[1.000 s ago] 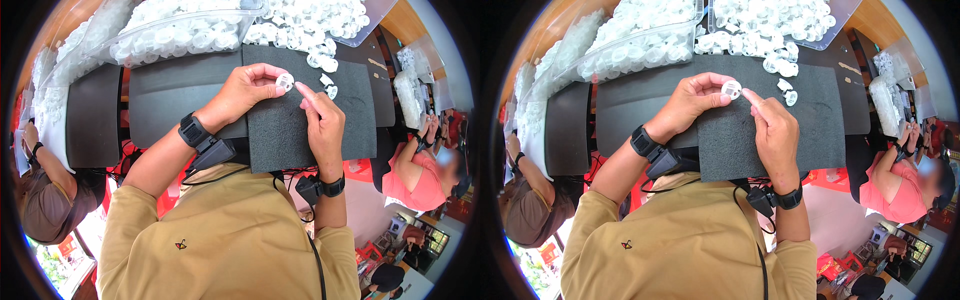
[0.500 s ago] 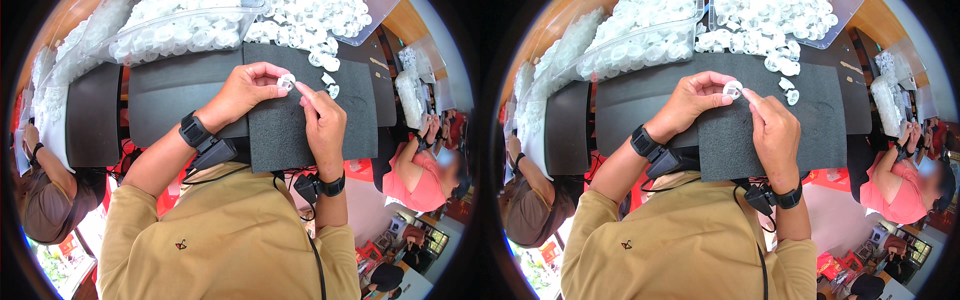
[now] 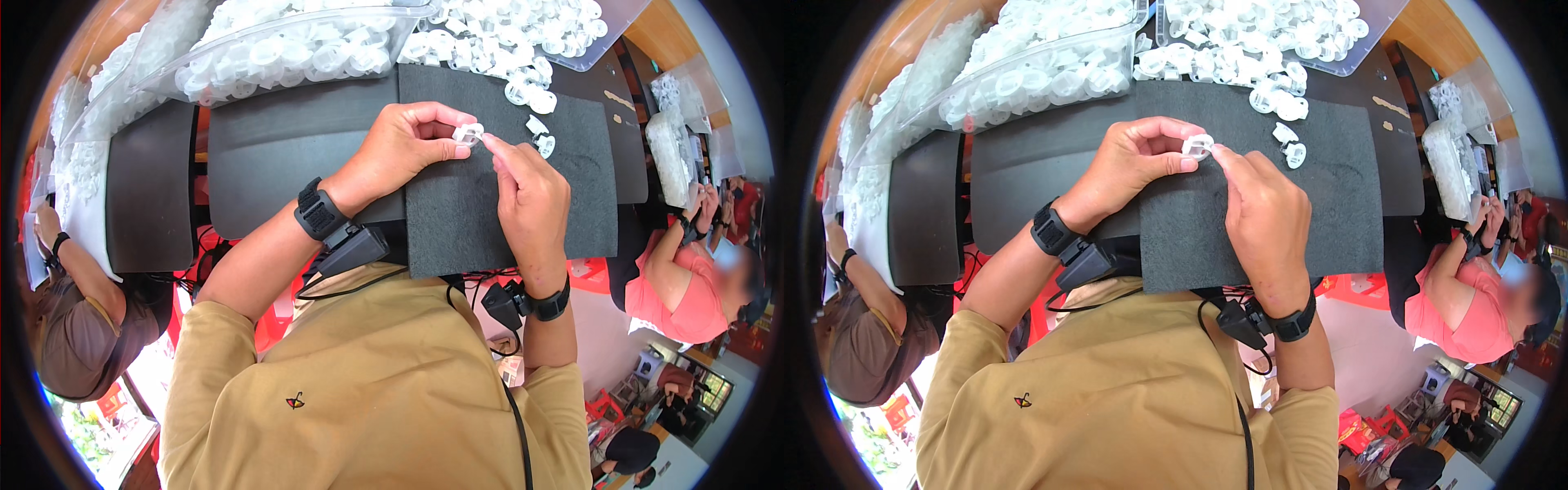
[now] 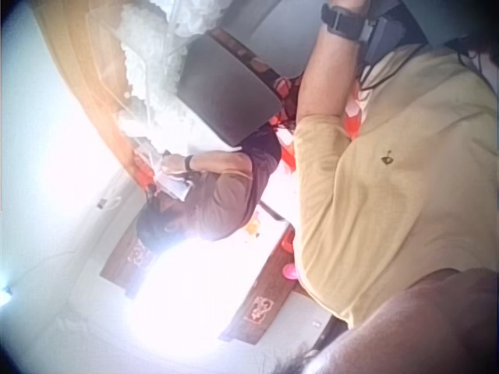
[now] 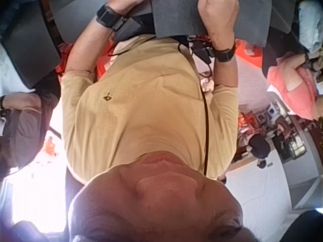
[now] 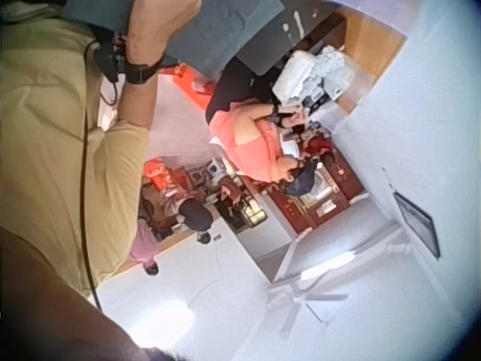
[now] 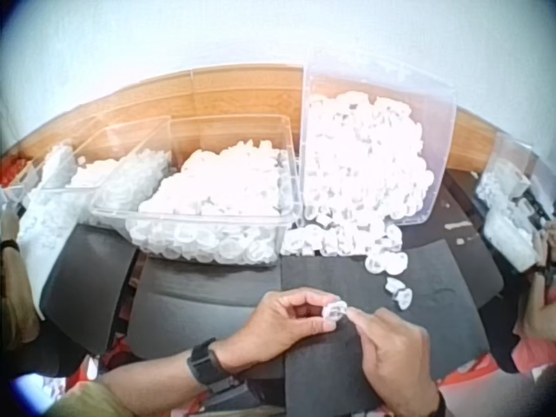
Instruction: Inspecting and probing white plastic caps and plugs using a small tool on a workstation mat.
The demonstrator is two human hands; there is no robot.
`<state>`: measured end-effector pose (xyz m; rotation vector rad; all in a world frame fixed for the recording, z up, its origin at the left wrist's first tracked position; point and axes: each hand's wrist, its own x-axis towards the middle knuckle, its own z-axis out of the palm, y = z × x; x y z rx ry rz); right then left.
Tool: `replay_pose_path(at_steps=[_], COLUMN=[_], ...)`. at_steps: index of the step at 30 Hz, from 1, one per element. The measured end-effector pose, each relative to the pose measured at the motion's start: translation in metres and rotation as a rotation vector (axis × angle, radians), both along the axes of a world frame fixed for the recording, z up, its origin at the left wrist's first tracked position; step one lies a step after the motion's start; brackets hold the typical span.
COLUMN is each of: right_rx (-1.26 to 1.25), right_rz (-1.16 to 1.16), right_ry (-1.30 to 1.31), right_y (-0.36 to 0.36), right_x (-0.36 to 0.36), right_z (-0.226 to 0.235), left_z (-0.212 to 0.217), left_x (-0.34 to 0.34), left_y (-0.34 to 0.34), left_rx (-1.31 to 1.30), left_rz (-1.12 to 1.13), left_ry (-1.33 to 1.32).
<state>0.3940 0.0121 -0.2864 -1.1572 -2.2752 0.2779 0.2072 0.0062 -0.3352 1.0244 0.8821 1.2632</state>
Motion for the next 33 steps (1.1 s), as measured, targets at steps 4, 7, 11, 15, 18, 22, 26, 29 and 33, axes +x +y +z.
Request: replay_pose_path(at_steps=[4,7,11,15,18,22,26,29,33], right_rx=[0.071,0.052,-0.028,-0.082,-0.091,-0.163,-0.132,-0.130,-0.121], right_rz=[0.035,0.144,0.243,0.096,0.048,0.013,0.028,0.028,0.033], right_ry=[-0.218,-0.304,-0.154,0.088,0.146,0.154,0.150,0.124,0.032], right_y=[0.003,0.012,0.024,0.015,0.007,0.005,0.006,0.003,-0.001], right_x=[0.000,0.004,0.009,0.010,0.002,-0.002,-0.003,-0.007,-0.011], right_z=[0.014,0.024,0.020,0.014,0.000,-0.006,-0.009,-0.008,-0.009], left_z=[-0.007,-0.007,-0.003,-0.004,-0.005,-0.006,-0.005,-0.005,-0.006], left_x=[0.001,0.002,0.000,-0.006,-0.007,-0.008,-0.006,-0.005,-0.006], left_y=[0.000,-0.001,0.002,0.004,0.004,0.005,0.004,0.004,0.003], left_rx=[0.063,0.066,-0.007,-0.080,-0.095,-0.093,-0.099,-0.092,-0.099], left_rz=[-0.010,-0.006,0.008,-0.016,-0.021,-0.030,-0.016,0.000,0.001], left_ry=[0.056,0.119,0.041,-0.086,-0.132,-0.144,-0.153,-0.158,-0.190])
